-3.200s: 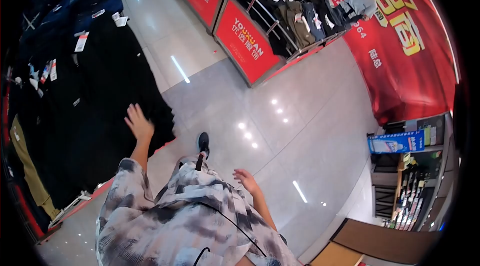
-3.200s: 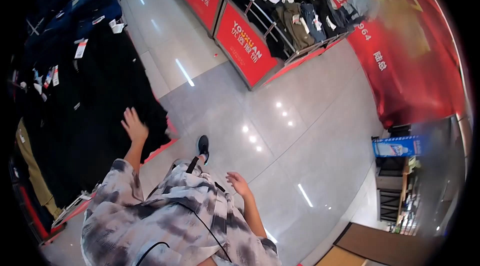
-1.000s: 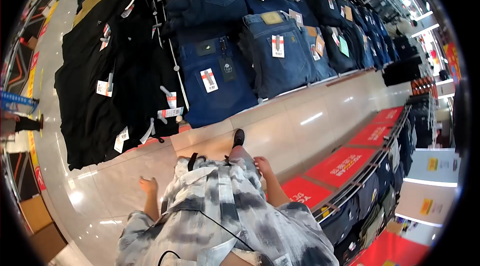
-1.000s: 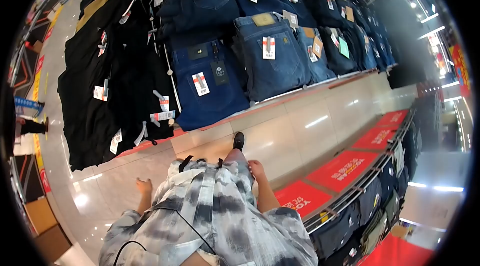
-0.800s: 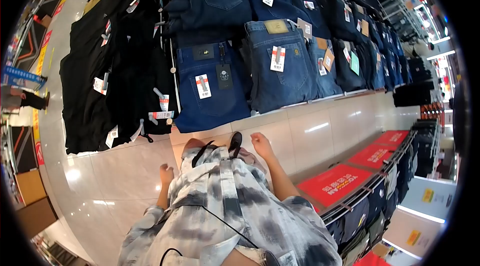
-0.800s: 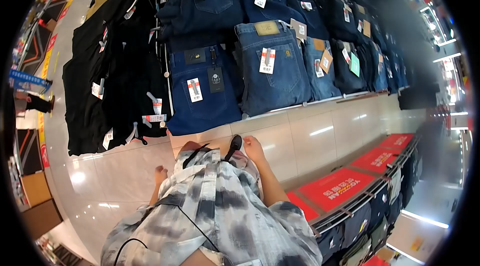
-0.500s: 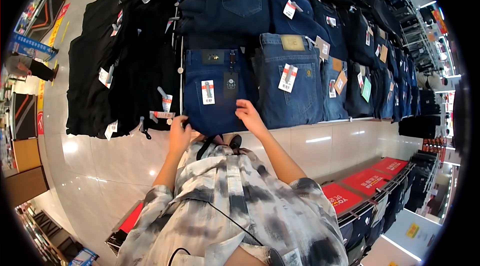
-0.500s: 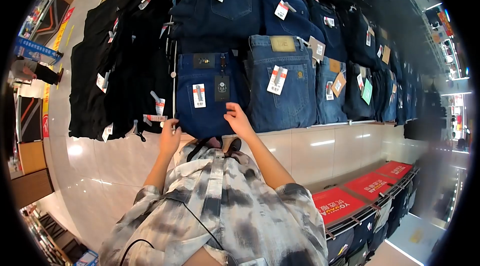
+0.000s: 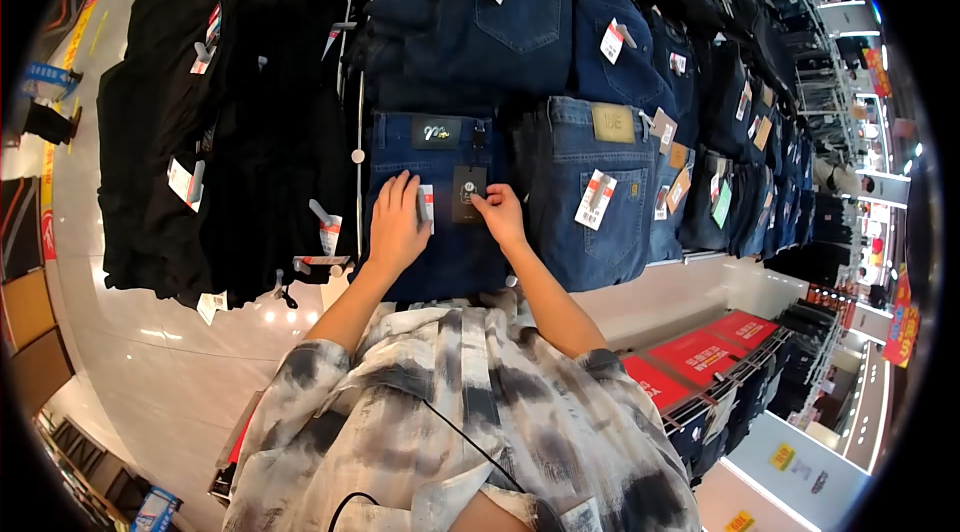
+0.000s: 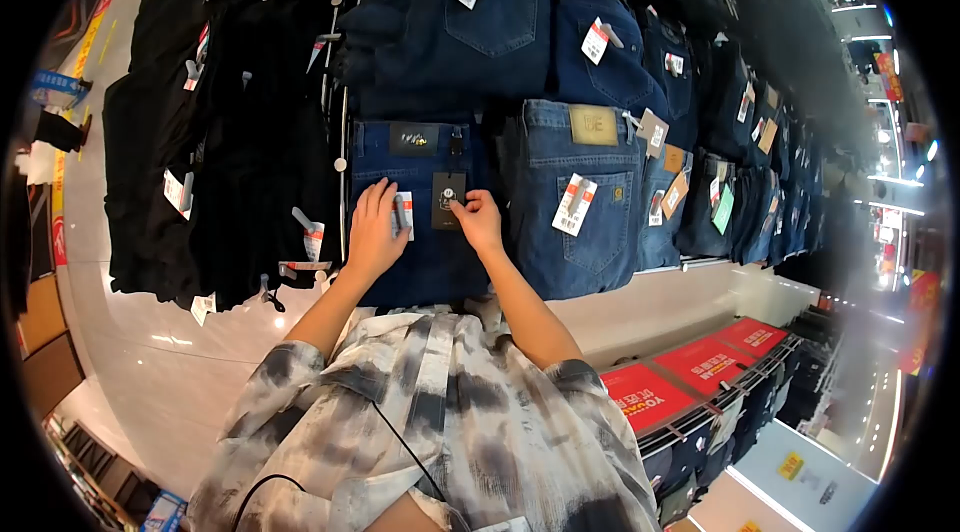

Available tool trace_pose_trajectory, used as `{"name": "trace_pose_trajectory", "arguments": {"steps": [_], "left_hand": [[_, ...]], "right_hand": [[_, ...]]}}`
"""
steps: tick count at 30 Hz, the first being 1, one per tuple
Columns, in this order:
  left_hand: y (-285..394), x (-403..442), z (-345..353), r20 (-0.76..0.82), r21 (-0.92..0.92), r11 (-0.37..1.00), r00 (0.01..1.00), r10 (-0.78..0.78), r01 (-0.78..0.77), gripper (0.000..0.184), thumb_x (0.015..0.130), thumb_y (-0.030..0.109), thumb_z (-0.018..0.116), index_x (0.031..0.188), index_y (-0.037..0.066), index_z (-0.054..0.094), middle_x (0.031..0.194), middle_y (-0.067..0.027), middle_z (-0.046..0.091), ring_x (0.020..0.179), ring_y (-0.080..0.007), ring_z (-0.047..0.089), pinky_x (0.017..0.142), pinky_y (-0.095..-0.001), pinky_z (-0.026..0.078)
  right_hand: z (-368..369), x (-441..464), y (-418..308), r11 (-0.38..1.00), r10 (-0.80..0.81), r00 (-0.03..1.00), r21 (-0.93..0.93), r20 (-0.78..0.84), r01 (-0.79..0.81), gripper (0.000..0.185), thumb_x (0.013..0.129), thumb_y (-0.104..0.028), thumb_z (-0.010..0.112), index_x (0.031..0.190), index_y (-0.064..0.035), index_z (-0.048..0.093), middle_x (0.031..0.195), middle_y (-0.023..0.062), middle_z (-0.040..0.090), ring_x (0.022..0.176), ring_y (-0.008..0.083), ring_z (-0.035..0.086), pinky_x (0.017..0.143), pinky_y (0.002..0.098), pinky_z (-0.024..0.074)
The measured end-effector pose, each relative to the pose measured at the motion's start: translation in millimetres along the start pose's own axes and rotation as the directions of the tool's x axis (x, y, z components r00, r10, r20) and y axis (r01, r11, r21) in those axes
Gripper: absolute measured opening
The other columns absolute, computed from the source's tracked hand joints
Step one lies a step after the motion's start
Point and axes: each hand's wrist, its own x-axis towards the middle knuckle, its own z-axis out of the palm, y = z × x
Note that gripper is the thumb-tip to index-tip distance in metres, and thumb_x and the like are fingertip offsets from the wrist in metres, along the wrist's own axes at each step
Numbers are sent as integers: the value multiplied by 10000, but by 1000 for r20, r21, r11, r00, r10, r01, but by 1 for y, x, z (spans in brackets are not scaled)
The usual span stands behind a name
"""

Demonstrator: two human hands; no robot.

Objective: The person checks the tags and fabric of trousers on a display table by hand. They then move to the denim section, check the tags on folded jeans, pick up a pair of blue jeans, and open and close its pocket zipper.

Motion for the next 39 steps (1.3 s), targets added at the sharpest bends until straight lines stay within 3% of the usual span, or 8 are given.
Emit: {"name": "trace_pose_trajectory", "arguments": {"steps": [5, 7, 10, 17, 26, 28, 34, 39], "left_hand": [[-4, 20, 9, -40, -61, 996, 997, 67, -69, 668, 667, 158, 819, 1261, 24, 544, 1293, -154, 505, 1227, -348, 464, 1037, -432, 384], [-4, 32, 9, -62, -67, 994, 994, 85, -89, 514, 652, 153, 820, 1110, 49, 611, 1106, -113, 551, 1083, -304, 514, 928, -404, 418], [-9, 42, 14, 13, -80, 995, 999, 53, -52, 427, 650, 144, 814, 1035, 76, 640, 1026, -86, 568, 1010, -284, 541, 858, -386, 424], [-12, 38, 13, 56, -136, 990, 998, 30, -22, 261, 729, 165, 758, 965, 84, 685, 906, -69, 645, 938, -270, 589, 850, -384, 418], [9, 23, 22, -12, -213, 965, 988, 151, -150, 168, 743, 27, 661, 901, 69, 699, 868, -68, 653, 865, -257, 600, 864, -368, 413], [13, 20, 17, -51, -215, 963, 987, 152, -159, 152, 746, 35, 666, 891, 72, 694, 864, -65, 652, 861, -256, 601, 865, -368, 414], [19, 9, 12, -128, -243, 956, 983, 134, -163, 125, 769, 43, 680, 891, 70, 689, 864, -68, 650, 863, -266, 603, 870, -382, 421], [18, 9, 17, -142, -226, 960, 980, 139, -169, 167, 762, 28, 680, 921, 75, 668, 869, -70, 645, 864, -278, 600, 871, -384, 421]], "right_hand": [[-8, 12, -14, 998, -32, 996, 57, 86, 27, 460, 839, -148, 771, 1204, -7, 529, 882, 79, 635, 792, 160, 624, 742, 291, 525], [-10, 15, -30, 996, -24, 988, 88, 152, 10, 483, 844, -149, 769, 1231, -3, 519, 916, 89, 641, 827, 165, 633, 752, 294, 525], [-16, 25, -43, 969, 104, 915, 169, 389, -182, 396, 910, -166, 697, 1249, -40, 535, 997, 56, 662, 879, 155, 642, 744, 289, 520], [-31, 48, -60, 549, 21, 769, 635, 639, -543, 128, 997, -128, 501, 1111, -123, 559, 1106, 37, 653, 1017, 196, 628, 894, 384, 500], [-29, 67, -69, 636, -34, 803, 633, 595, -442, 241, 976, -56, 510, 1215, -74, 530, 1151, 77, 636, 1089, 230, 614, 952, 393, 479], [-27, 67, -69, 752, -2, 812, 537, 583, -383, 251, 969, -50, 523, 1220, -64, 525, 1138, 83, 641, 1072, 231, 622, 927, 381, 495], [-6, 55, -67, 974, -122, 851, 225, 511, 4, 589, 910, 58, 571, 1440, -64, 344, 1085, 129, 677, 923, 189, 652, 811, 316, 527], [-4, 56, -53, 960, -257, 830, 231, 494, 159, 560, 921, 52, 568, 1439, -46, 381, 962, 100, 668, 843, 157, 641, 744, 281, 527]]}}
